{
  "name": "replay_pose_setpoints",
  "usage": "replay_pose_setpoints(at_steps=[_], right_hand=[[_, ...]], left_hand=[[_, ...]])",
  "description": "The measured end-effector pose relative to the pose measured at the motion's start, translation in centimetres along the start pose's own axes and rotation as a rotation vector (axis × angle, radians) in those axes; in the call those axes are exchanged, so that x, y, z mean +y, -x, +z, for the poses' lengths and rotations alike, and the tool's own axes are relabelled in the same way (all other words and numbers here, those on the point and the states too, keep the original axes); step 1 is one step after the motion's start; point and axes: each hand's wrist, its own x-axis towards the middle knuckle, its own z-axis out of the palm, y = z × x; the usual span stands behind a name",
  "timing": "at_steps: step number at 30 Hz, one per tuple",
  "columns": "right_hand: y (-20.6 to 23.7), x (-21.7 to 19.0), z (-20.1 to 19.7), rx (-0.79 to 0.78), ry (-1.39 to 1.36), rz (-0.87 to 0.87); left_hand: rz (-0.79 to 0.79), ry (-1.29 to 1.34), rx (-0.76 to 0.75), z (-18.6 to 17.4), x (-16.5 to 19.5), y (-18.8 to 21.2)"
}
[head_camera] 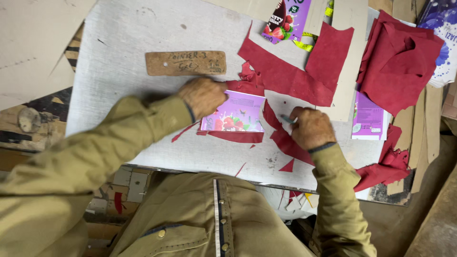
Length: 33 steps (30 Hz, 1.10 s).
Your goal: The person cuts a piece of red fabric using shears, then uses a ruler and a small box as templates to cut additional shapes. They fold and unfold the fabric, place a paper pattern on it, and continue cutting along the pattern's edge.
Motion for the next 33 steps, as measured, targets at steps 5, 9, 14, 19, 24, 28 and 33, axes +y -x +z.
replay_pose_setpoints(at_steps=[5,9,14,19,24,28,33], right_hand=[[0.0,-14.6,4.1,0.158,-0.876,-0.144],[-3.7,-20.9,6.0,0.526,-0.759,-0.100],[-5.4,-22.6,4.3,0.588,-0.783,-0.098],[-5.9,-23.6,3.3,0.603,-0.585,-0.159],[-5.9,-23.5,3.3,0.537,-0.522,-0.169],[-4.0,-23.7,4.2,0.407,-0.628,-0.050],[-1.7,-24.3,6.4,0.351,-0.727,0.067]], left_hand=[[0.160,0.002,-0.240,-3.8,-3.1,-6.0],[0.226,-0.031,-0.376,-5.2,-3.5,-7.4],[0.204,-0.003,-0.342,-5.6,-3.9,-6.8],[0.086,0.060,-0.348,-5.5,-4.1,-6.0],[0.239,0.003,-0.260,-5.4,-4.0,-5.1],[0.193,0.006,-0.295,-5.5,-3.6,-4.8],[0.240,0.017,-0.287,-5.4,-3.6,-4.8]])
